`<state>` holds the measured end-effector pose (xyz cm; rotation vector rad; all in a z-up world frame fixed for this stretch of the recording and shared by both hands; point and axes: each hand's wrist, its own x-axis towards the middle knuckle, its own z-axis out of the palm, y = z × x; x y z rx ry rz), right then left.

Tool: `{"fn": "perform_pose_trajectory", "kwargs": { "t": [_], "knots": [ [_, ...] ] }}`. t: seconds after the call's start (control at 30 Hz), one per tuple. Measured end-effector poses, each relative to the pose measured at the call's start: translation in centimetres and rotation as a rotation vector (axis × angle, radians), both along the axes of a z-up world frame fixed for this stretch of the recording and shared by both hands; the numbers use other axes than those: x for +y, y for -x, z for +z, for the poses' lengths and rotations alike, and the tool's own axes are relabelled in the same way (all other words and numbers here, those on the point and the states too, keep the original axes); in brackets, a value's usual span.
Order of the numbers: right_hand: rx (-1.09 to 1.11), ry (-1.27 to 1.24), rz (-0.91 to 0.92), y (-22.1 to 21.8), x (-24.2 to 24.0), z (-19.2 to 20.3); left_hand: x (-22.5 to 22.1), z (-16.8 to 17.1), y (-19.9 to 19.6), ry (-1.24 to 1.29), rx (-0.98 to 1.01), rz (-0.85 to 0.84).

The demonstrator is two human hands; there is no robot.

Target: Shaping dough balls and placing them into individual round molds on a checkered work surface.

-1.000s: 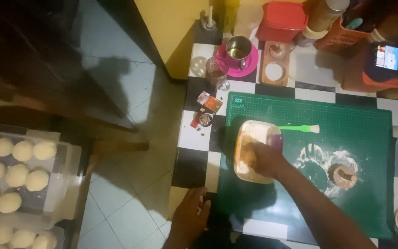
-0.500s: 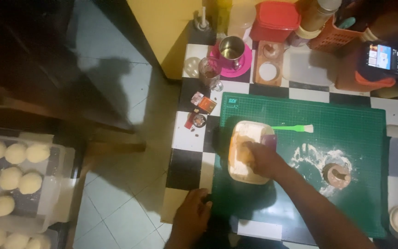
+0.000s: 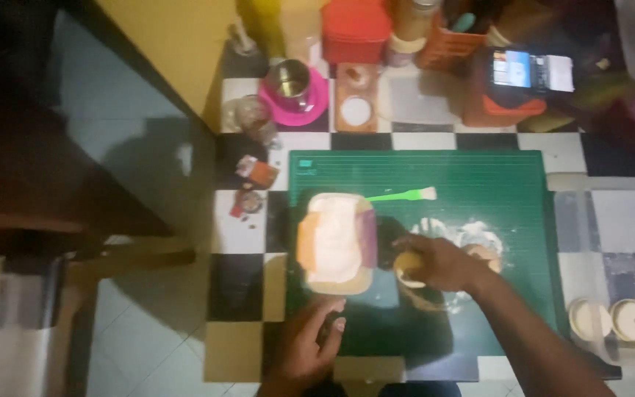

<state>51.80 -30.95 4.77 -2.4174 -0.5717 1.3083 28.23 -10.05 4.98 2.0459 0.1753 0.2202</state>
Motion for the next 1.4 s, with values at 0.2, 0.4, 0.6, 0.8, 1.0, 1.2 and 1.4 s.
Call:
{"fn": "perform_pose_trajectory", "kwargs": {
  "t": [0.2, 0.4, 0.6, 0.8, 1.0, 1.2, 1.4],
  "knots": [
    [0.134, 0.087, -0.007, 0.2, -4.3, -2.6, -6.3, 0.6, -6.3, 0.075, -0.199, -0.188],
    [-0.086, -0.229, 0.161, -0.2, -7.3, -4.3, -11.3, -3.6, -11.8, 0.021, -0.391, -0.239],
    [-0.571, -0.477, 0.215, 2.3, -10.5, -10.7, -13.2, -6.4, -14.3, -0.025, -0.505, -0.173],
    [-0.611, -0.694, 0.292, 3.1, -11.5, -11.1, -13.7, -9.5, -13.7, -0.137, -0.603, -0.196],
    [-0.782, -0.759, 0.143, 2.9, -13.9, -10.6, -14.0, -10.6, -13.8, -0.235, -0.042, -0.247],
    [-0.693, -0.233, -0.176, 6.3, -11.2, -7.1, -13.7, -11.7, -12.9, -0.373, -0.588, -0.283],
    [-0.79, -0.461, -0.21, 5.7, -13.0, -9.9, -14.6, -9.5, -12.2, -0.161, 0.104, -0.269]
  ]
}}
